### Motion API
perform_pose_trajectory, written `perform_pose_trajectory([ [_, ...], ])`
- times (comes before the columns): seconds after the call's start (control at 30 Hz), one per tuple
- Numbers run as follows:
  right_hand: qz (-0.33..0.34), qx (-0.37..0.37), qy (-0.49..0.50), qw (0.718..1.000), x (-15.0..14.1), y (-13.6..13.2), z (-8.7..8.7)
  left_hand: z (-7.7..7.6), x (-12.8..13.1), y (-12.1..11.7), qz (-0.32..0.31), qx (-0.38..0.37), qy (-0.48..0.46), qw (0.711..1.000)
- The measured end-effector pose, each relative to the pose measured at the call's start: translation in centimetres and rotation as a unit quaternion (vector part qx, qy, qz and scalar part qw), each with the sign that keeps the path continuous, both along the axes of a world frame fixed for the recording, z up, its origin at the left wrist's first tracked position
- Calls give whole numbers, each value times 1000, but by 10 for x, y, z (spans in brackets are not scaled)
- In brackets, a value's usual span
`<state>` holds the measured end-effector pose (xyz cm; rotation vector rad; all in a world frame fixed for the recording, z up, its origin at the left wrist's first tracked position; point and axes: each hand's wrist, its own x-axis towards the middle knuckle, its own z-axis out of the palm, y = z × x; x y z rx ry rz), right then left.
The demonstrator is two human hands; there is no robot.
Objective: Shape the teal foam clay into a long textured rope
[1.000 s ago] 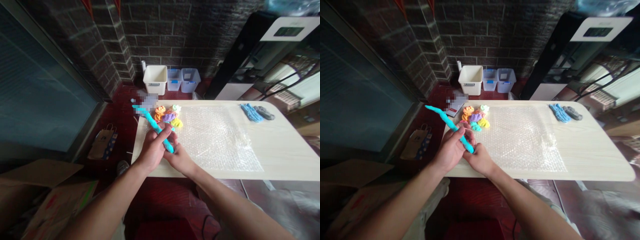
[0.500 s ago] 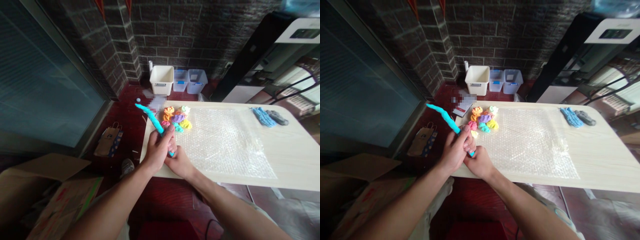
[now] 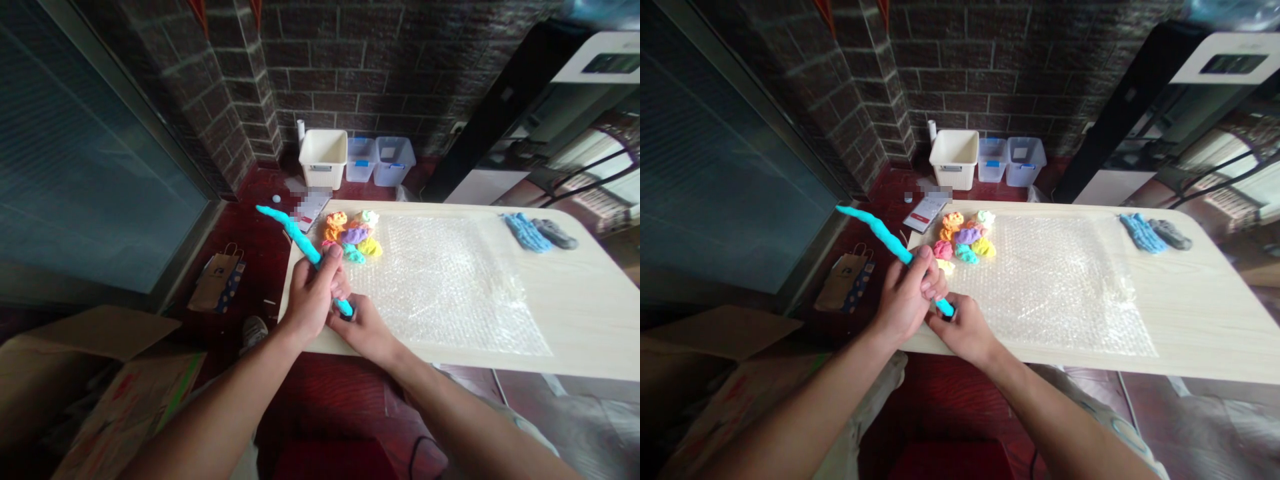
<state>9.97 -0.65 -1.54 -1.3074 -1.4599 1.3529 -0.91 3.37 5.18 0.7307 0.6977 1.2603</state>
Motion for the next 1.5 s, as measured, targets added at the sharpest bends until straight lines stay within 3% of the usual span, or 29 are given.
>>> perform_pose_trajectory([
  [0.13,-1,-5,38,999,12,-1,6,3,-2,6,19,-6,-13,1000],
  [0.27,0,28,73,997,13,-2,10,-5,7,0,-28,-8,-10,1000],
  [0.43,-10,-8,23,1000,11,-9,6,-14,16,-13,-71,2,17,997],
  [0.57,-42,-13,-12,999,11,-10,5,-8,16,-13,-93,2,-2,996],
  [0.67,-45,-2,15,999,10,-9,7,-1,16,-11,-95,-20,-14,995],
  [0.87,25,-82,92,992,15,-12,5,-1,22,-8,-62,-45,-17,997],
  [1.13,-20,-63,40,997,19,-9,4,-3,29,-4,-58,-40,-19,997],
  [1.33,42,-171,130,976,34,-12,9,-1,16,7,-21,-62,-36,997],
  [1.5,0,-119,102,988,44,-12,7,-3,1,22,3,-94,-106,990],
])
